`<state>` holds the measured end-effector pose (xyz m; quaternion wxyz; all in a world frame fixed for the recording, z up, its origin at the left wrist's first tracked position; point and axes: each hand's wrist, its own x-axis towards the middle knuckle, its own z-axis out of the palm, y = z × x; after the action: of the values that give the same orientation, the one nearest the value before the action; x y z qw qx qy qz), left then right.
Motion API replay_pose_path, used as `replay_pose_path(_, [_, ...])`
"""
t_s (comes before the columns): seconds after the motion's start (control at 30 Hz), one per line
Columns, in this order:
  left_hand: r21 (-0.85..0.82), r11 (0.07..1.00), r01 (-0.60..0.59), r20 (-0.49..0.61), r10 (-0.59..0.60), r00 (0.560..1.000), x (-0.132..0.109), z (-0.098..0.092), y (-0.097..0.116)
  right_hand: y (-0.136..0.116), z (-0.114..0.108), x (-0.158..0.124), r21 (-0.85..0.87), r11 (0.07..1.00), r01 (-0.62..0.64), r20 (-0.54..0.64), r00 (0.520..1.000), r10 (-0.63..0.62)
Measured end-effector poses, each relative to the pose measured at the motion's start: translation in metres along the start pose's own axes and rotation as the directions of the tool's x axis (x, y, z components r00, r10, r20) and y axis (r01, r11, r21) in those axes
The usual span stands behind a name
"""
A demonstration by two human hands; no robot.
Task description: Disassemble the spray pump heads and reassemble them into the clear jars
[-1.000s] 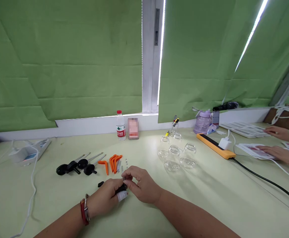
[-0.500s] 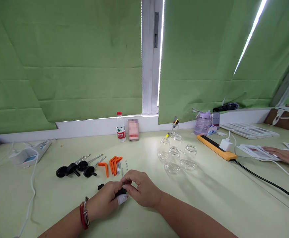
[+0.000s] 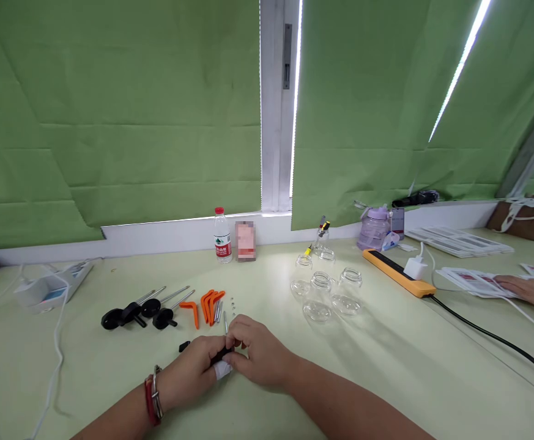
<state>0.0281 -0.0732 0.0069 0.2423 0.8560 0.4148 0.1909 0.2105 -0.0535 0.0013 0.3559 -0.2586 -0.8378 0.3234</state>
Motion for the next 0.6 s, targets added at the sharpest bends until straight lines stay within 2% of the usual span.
replay_pose_path(0.17, [0.156, 0.986, 0.052, -0.023, -0.049, 0.999, -0.003, -0.017, -0.006, 0.001, 0.003, -0.001, -0.025, 0.989, -0.147, -0.040, 0.989, 0.146])
replay_pose_path(0.33, [0.124, 0.988, 0.093, -0.093, -0.082, 0.992, -0.010, -0.042, -0.030, 0.015, 0.006, 0.000, 0.126, 0.939, -0.321, -0.108, 0.936, 0.335])
replay_pose_path(0.47, [-0.049, 0.996, 0.078, -0.003, -0.078, 0.997, -0.012, -0.048, -0.045, 0.033, 0.005, 0.001, 0.176, 0.881, -0.439, -0.076, 0.886, 0.457])
replay_pose_path(0.6, [-0.150, 0.987, 0.055, 0.112, -0.038, 0.993, -0.010, -0.042, -0.048, 0.039, 0.001, 0.001, 0.198, 0.827, -0.527, -0.013, 0.842, 0.540])
